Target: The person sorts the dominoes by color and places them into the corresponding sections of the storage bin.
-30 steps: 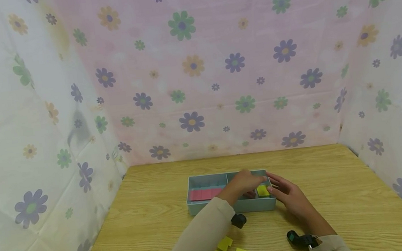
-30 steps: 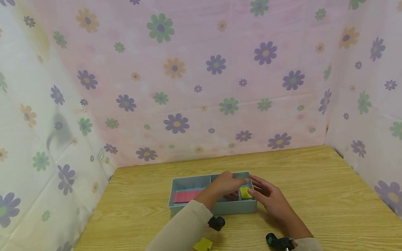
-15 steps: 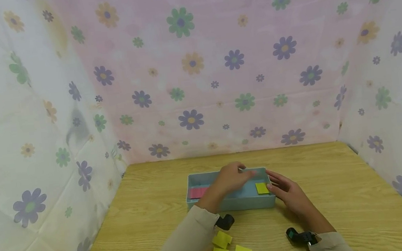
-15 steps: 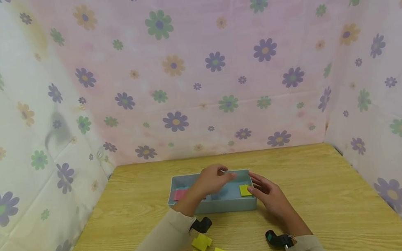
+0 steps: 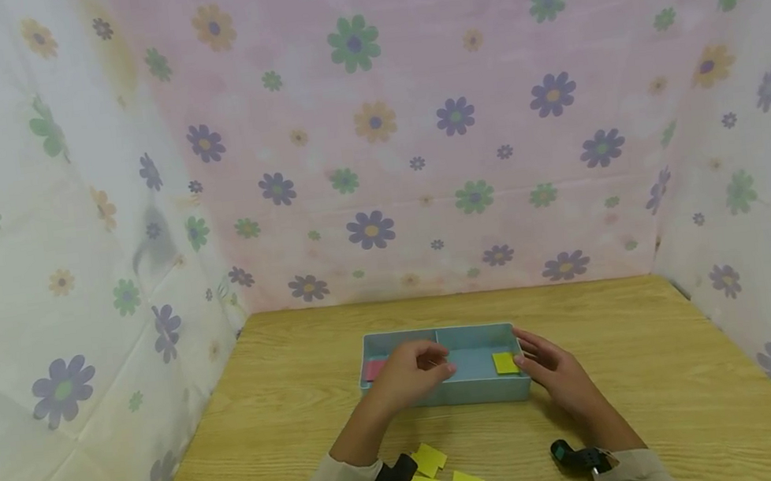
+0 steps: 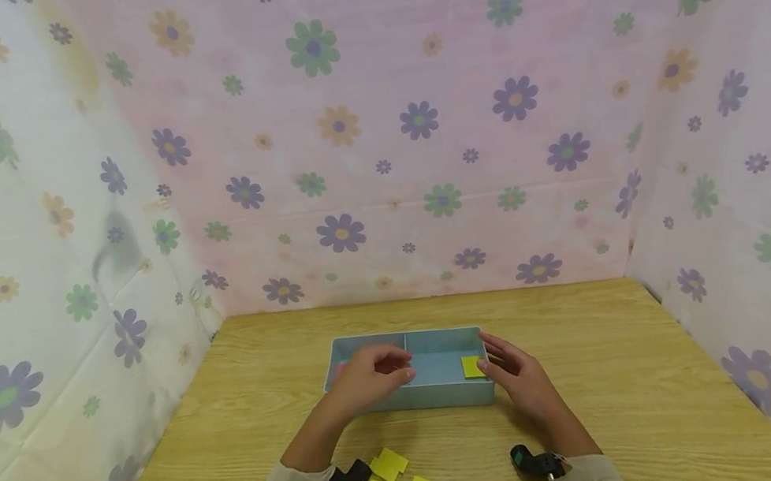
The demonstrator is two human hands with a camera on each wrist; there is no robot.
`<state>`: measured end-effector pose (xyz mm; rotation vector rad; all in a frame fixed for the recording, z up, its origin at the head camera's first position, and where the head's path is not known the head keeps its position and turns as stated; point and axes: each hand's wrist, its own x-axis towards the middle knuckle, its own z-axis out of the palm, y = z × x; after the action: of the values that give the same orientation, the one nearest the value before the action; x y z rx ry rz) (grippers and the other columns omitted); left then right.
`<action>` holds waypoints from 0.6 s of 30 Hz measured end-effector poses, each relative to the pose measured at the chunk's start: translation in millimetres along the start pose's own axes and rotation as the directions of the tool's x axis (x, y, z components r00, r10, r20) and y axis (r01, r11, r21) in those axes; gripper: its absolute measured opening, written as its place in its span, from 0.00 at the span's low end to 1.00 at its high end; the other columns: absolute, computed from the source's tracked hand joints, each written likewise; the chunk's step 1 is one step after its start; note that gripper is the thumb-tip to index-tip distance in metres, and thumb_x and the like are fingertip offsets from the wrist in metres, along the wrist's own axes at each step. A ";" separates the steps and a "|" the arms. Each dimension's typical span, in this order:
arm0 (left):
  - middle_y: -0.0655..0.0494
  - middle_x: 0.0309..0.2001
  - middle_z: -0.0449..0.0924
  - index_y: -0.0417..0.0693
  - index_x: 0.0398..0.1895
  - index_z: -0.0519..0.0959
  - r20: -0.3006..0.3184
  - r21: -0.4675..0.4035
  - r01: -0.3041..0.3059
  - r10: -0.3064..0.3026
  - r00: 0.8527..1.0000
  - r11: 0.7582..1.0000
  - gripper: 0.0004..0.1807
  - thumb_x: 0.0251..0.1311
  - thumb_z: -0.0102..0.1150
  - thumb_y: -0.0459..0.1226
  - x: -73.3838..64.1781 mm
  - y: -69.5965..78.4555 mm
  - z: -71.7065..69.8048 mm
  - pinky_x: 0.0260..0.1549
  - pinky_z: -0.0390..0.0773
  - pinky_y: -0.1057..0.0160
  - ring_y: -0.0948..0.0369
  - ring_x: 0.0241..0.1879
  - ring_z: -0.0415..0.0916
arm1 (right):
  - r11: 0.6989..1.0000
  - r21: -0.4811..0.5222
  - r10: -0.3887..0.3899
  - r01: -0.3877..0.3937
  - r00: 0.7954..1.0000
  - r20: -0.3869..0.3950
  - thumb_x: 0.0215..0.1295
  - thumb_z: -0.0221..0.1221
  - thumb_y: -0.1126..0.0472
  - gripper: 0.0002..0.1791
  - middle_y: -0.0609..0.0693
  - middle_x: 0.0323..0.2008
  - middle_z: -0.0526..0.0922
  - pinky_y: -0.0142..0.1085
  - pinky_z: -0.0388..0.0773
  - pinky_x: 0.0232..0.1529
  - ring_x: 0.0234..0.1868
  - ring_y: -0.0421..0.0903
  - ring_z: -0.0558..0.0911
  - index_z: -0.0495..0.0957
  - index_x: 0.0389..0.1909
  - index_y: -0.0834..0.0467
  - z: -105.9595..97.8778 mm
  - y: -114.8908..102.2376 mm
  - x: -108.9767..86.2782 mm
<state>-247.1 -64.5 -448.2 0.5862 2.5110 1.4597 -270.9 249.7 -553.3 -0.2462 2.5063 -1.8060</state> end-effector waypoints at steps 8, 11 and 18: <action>0.49 0.53 0.86 0.49 0.54 0.85 0.081 -0.020 -0.092 0.093 0.992 0.996 0.15 0.69 0.67 0.44 -31.4 -33.8 -18.2 0.48 0.83 0.62 0.63 0.48 0.82 | 0.999 0.001 -0.041 0.041 0.999 0.009 0.76 0.58 0.42 0.34 0.58 0.78 0.64 0.45 0.80 0.64 0.76 0.60 0.68 0.62 0.79 0.39 2.1 -0.8 -1.1; 0.47 0.53 0.86 0.44 0.55 0.85 0.101 -0.027 -0.111 0.113 0.988 0.994 0.18 0.67 0.69 0.42 -37.0 -42.3 -25.4 0.49 0.83 0.62 0.63 0.48 0.83 | 0.999 -0.004 -0.049 0.049 0.999 0.009 0.76 0.57 0.42 0.34 0.59 0.78 0.64 0.44 0.80 0.64 0.75 0.60 0.68 0.62 0.79 0.40 2.4 -1.8 -0.6; 0.46 0.54 0.86 0.43 0.57 0.83 0.196 -0.058 -0.106 0.115 0.974 0.993 0.20 0.63 0.72 0.37 -37.9 -50.0 -31.3 0.50 0.83 0.65 0.60 0.52 0.83 | 0.999 -0.007 -0.042 0.042 0.999 -0.007 0.76 0.57 0.42 0.34 0.59 0.78 0.64 0.44 0.80 0.64 0.76 0.61 0.68 0.62 0.79 0.41 0.7 -2.3 -2.8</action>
<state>-235.8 -127.3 -477.3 0.8321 2.3178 1.4149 -267.8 248.8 -551.5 -0.2951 2.5306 -1.8170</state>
